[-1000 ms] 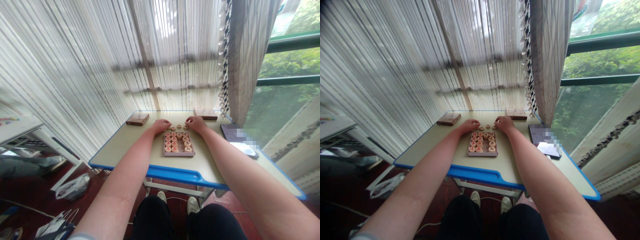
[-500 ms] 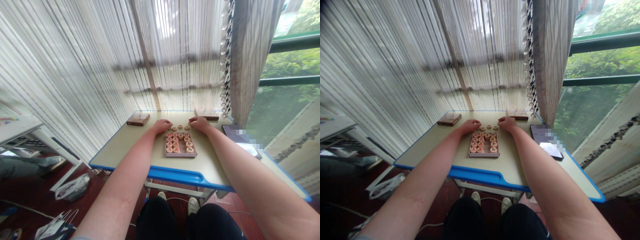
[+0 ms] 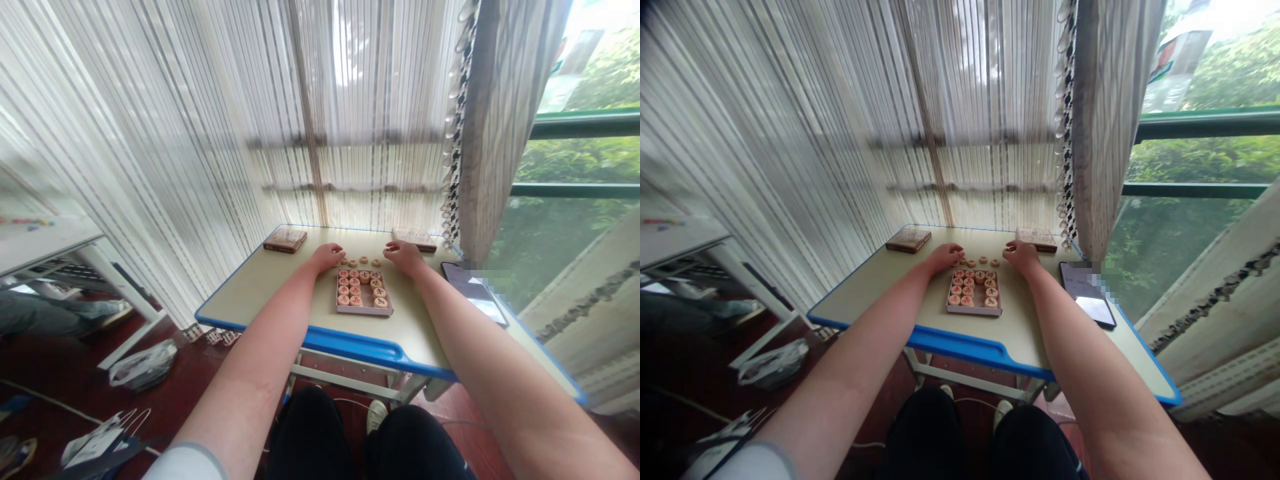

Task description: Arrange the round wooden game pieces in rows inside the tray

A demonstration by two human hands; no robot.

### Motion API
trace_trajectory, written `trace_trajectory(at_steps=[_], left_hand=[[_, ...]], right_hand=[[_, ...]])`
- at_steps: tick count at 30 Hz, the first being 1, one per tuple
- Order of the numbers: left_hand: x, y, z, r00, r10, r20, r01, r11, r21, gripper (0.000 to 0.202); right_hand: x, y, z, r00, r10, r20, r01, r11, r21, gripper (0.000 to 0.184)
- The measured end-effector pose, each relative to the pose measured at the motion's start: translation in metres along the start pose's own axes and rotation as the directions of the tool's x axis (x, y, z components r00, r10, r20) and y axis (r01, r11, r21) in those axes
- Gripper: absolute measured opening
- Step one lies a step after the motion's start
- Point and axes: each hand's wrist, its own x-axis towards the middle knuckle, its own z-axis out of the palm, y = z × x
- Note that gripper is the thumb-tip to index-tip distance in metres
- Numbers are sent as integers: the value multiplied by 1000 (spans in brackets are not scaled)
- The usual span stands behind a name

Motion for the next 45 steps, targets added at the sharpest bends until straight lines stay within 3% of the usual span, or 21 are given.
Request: trace_trajectory(at_steps=[3,5,8,13,18,26,45], left_hand=[[-5,-1,1,998,-2,-60,2,1000,-14,44],[-8,0,2,997,-20,-81,19,1000,-17,45],[-12,2,3,995,-41,-94,42,999,1,45],[-12,4,1,997,-5,-78,13,995,95,40],[-7,4,1,991,21,-130,0,987,163,36],[3,-1,0,990,-83,-114,87,996,25,39],[8,-6,2,993,-65,-96,66,998,4,44]], right_hand=[[-16,-21,-19,1000,-2,-9,3,987,162,47],[-33,-40,-32,995,-67,75,49,974,220,42],[-62,-63,-44,972,-197,127,169,965,201,33],[-91,-73,-42,942,-329,63,322,941,100,25],[-96,-79,-42,914,-364,178,366,930,27,24],[-102,-88,-48,889,-343,303,384,919,-87,16],[-98,-89,-28,855,-337,394,458,848,-266,10]])
